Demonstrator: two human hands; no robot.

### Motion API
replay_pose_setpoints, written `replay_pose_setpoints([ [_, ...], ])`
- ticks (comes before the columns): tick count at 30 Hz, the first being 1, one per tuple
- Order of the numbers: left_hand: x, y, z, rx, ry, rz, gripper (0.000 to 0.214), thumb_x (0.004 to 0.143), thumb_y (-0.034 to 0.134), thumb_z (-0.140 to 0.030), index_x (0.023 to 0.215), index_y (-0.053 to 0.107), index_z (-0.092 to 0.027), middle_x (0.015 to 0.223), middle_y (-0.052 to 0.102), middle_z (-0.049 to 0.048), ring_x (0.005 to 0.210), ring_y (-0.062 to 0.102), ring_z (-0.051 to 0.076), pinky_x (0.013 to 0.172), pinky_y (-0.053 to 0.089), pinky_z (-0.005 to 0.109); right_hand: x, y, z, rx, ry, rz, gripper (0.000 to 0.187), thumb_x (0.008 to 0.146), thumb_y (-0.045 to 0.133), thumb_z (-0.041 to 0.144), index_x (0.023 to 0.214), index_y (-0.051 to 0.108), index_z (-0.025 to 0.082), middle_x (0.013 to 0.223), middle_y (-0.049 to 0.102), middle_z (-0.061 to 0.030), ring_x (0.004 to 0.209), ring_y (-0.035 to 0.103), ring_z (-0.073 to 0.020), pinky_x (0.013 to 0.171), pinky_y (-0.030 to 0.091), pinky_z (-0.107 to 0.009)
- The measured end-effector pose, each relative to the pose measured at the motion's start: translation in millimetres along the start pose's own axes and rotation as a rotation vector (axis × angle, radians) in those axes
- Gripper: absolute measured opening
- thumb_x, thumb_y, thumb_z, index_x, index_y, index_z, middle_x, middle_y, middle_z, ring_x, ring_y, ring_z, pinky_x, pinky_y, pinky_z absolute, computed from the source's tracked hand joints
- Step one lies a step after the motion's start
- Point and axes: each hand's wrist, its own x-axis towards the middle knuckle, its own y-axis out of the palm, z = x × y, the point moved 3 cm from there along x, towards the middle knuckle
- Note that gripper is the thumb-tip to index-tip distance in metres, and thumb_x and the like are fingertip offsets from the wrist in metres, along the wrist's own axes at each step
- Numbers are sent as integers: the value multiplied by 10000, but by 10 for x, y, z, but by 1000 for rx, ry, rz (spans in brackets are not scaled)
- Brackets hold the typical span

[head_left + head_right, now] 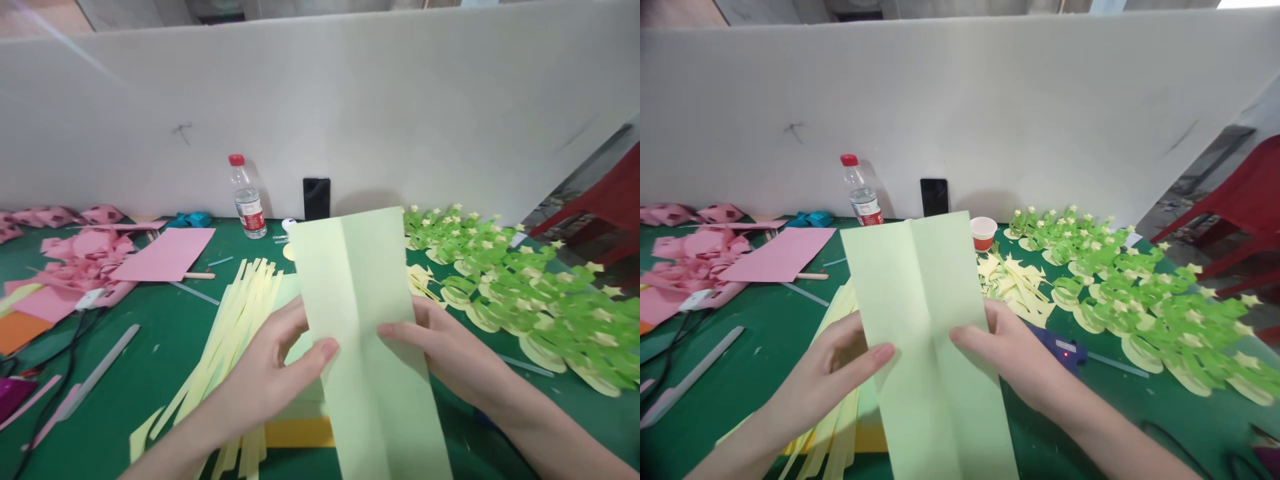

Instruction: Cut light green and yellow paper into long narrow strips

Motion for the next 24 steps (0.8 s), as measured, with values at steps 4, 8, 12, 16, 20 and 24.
replay_pose_setpoints([
  [4,62,-86,42,-38,-119,-77,221,807,489,-354,646,467,-204,568,451,-50,496,436,93,466,395,191,36,0,-29,-16,23,52,259,734,579,134,972,647,210,955,692,-4,857,644,-148,761,508,-244],
  [8,126,-172,69,16,-172,-72,210,815,464,-376,692,421,-211,550,309,-79,475,287,82,443,280,180,60,-39,-83,14,20,3,368,686,679,199,1046,608,212,1082,656,-30,973,615,-185,820,506,-290],
  [12,132,-199,112,128,-216,44,228,819,463,-420,727,443,-213,558,310,-74,497,304,91,455,267,195,83,-123,-87,74,9,-86,388,733,653,366,1097,600,242,1127,637,-36,1014,598,-202,839,507,-311],
  [16,118,-205,124,385,-73,-93,190,847,455,-385,783,501,-212,669,530,-35,619,518,127,546,407,223,71,-125,-79,78,37,-88,417,740,635,414,1119,599,242,1127,636,-46,1029,589,-233,832,518,-341],
  [20,80,-197,22,881,404,-361,156,851,474,-194,986,537,-150,968,610,88,934,562,213,800,463,344,14,-78,-107,-4,57,-158,405,746,611,449,1090,615,236,1176,604,-45,1080,558,-248,870,507,-358],
  [24,15,-128,-52,1123,650,-299,261,821,390,12,924,585,-126,928,625,92,909,562,195,945,379,449,-56,-25,-113,22,4,-282,423,747,615,437,1138,578,281,1184,597,-20,1087,553,-239,937,468,-375],
])
